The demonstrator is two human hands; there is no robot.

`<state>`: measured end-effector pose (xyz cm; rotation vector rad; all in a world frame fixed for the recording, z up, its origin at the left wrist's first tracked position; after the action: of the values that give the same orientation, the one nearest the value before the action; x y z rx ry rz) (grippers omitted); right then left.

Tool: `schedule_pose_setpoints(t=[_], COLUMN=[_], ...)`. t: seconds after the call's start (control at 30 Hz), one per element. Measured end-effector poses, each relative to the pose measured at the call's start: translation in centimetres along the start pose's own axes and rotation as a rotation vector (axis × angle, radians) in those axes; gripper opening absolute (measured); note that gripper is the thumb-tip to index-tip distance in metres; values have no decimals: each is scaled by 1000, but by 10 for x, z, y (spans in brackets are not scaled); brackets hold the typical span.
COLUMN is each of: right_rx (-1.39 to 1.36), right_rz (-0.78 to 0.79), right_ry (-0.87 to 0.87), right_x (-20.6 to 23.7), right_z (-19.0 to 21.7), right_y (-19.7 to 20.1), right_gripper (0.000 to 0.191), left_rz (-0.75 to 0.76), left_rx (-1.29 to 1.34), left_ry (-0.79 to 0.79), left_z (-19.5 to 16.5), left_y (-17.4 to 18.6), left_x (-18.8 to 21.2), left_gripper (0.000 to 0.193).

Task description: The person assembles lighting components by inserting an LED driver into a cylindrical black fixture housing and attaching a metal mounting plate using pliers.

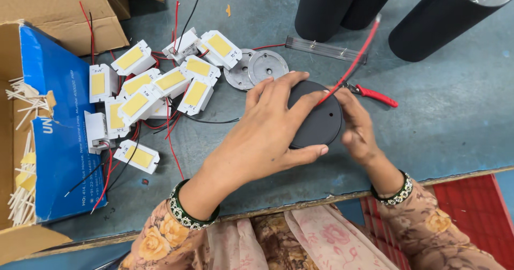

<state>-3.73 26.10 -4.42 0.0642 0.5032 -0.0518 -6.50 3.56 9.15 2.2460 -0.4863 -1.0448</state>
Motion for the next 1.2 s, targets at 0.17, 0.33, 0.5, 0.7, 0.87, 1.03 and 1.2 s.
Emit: schedule_pose_setpoints(t=[0.17, 0.33, 0.5, 0.7, 0.87, 1.03, 1.2], right_rx=[74, 164, 196, 117, 131, 28, 127], right_rz=[161, 173, 159, 157, 152, 166, 154], right_ry=[-174, -266, -259, -233, -166, -227, -229], right_x=[15, 21, 19, 17, 13, 10, 6], right_z=[-32, -46, -43, -39, -36, -29, -22], right_y=[-6, -4, -4, -9, -9, -14, -18], right_gripper=[115, 110, 107, 112, 115, 100, 78], left_rz=[74, 113, 138, 107, 52, -119, -248], left_rx=[0, 11, -16, 47, 26, -46, -223], left_ry=[-34, -55, -67, -53, -43, 10, 59], left_z=[2, 2, 2, 3, 1, -8, -21], left_y=[-1, 1, 0, 0, -3, -3, -15], left_x=[-4, -4, -5, -4, -2, 1, 6], left_gripper=[77, 76, 79, 79, 75, 82, 83])
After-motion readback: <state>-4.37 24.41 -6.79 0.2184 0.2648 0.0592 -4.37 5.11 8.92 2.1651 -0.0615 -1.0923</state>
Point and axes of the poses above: each hand's wrist, its own x-axis away from the middle knuckle, its own y-axis out of the back of the hand, z = x × y, the point moved 4 cm from there along -x, towards the middle knuckle, and after that the axes turned 12 degrees about -z, right-handed, at the moved point
